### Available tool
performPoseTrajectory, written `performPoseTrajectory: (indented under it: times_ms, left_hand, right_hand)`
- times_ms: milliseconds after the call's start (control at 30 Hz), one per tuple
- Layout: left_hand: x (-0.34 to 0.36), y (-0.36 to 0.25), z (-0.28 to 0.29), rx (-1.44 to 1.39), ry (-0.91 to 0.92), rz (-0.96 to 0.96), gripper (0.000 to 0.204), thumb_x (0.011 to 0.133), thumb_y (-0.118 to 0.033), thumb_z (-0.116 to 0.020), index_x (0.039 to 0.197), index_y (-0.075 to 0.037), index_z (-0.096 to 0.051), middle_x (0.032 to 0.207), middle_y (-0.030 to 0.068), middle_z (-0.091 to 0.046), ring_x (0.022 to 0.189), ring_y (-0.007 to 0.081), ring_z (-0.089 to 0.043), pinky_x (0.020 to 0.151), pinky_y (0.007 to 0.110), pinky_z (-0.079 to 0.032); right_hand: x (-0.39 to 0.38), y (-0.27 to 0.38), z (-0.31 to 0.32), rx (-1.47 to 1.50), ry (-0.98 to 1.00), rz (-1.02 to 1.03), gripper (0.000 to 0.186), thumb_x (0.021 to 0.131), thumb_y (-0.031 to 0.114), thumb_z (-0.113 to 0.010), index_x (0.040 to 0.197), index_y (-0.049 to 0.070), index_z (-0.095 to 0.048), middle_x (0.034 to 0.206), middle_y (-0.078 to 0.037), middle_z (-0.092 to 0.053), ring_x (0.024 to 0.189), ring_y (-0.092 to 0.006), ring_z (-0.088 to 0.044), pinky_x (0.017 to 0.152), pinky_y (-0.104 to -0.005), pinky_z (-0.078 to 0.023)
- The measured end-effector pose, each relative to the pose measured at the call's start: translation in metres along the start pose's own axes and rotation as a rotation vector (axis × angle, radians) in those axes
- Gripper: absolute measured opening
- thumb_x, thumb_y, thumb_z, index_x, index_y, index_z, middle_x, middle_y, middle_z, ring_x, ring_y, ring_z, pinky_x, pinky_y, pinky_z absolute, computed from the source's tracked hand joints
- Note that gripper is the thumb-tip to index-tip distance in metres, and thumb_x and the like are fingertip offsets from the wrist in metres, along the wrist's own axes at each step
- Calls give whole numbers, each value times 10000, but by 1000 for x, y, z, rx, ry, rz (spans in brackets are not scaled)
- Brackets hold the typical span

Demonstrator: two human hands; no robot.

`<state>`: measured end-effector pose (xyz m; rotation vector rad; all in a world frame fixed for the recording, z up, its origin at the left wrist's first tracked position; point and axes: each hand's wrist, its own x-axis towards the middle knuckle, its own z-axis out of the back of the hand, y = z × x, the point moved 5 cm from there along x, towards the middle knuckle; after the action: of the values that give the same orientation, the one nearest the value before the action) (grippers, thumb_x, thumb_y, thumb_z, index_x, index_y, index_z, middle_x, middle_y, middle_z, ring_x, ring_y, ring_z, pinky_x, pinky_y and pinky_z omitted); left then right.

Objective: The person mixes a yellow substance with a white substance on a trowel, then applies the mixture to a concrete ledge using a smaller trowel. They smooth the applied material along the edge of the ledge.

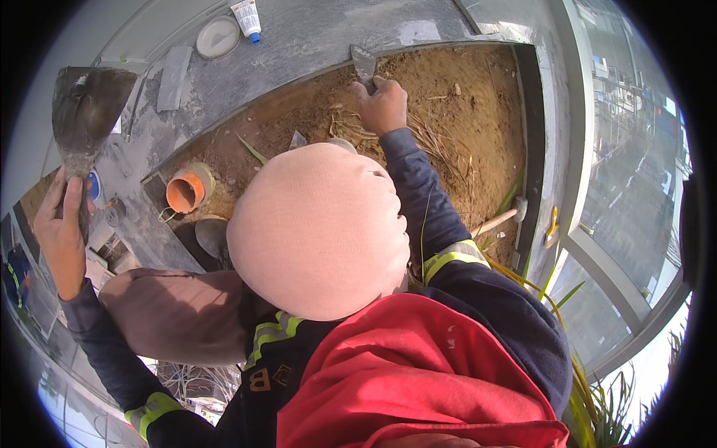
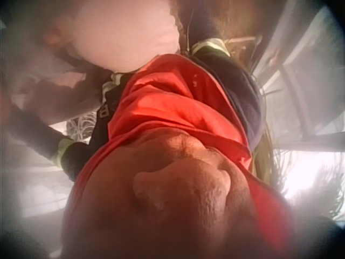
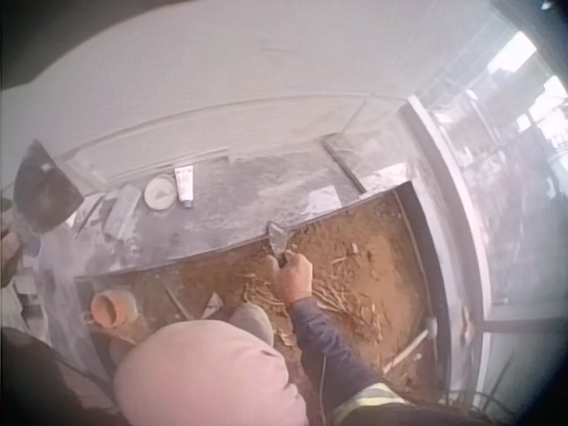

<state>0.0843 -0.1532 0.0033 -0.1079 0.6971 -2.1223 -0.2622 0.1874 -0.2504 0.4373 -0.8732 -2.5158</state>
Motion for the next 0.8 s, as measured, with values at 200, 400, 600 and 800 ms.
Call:
performPoseTrajectory:
  times_ms: [200,400,600,800]
  left_hand:
    - [0,0,-8,-46,47,21,471,1015,-291,-637,1344,47,-624,914,36,-653,733,105,-526,713,246,-454]
    - [-2,1,-5,-65,29,47,437,1027,-247,-621,1346,51,-617,904,35,-654,736,91,-514,716,232,-438]
    - [1,-5,-11,-61,54,34,451,1014,-269,-635,1333,49,-630,911,28,-661,722,100,-521,696,240,-454]
    - [0,-2,-14,-91,56,75,468,1018,-269,-632,1342,68,-612,909,46,-674,720,97,-534,686,237,-455]
  right_hand:
    - [-19,20,-2,219,-43,116,294,887,253,-715,917,-39,-685,797,-234,-653,718,-434,-642,707,-479,-515]
    - [-19,-52,7,699,-89,-313,336,1059,267,-528,1046,-39,-665,883,-112,-657,834,-207,-694,755,-353,-566]
    - [-8,-85,-25,1167,-116,-389,398,1104,308,-445,1229,-32,-609,1018,-107,-670,922,-184,-664,783,-336,-560]
    - [9,-95,-52,992,-128,-313,398,1102,305,-455,1219,-35,-626,945,-80,-663,898,-162,-641,771,-308,-530]
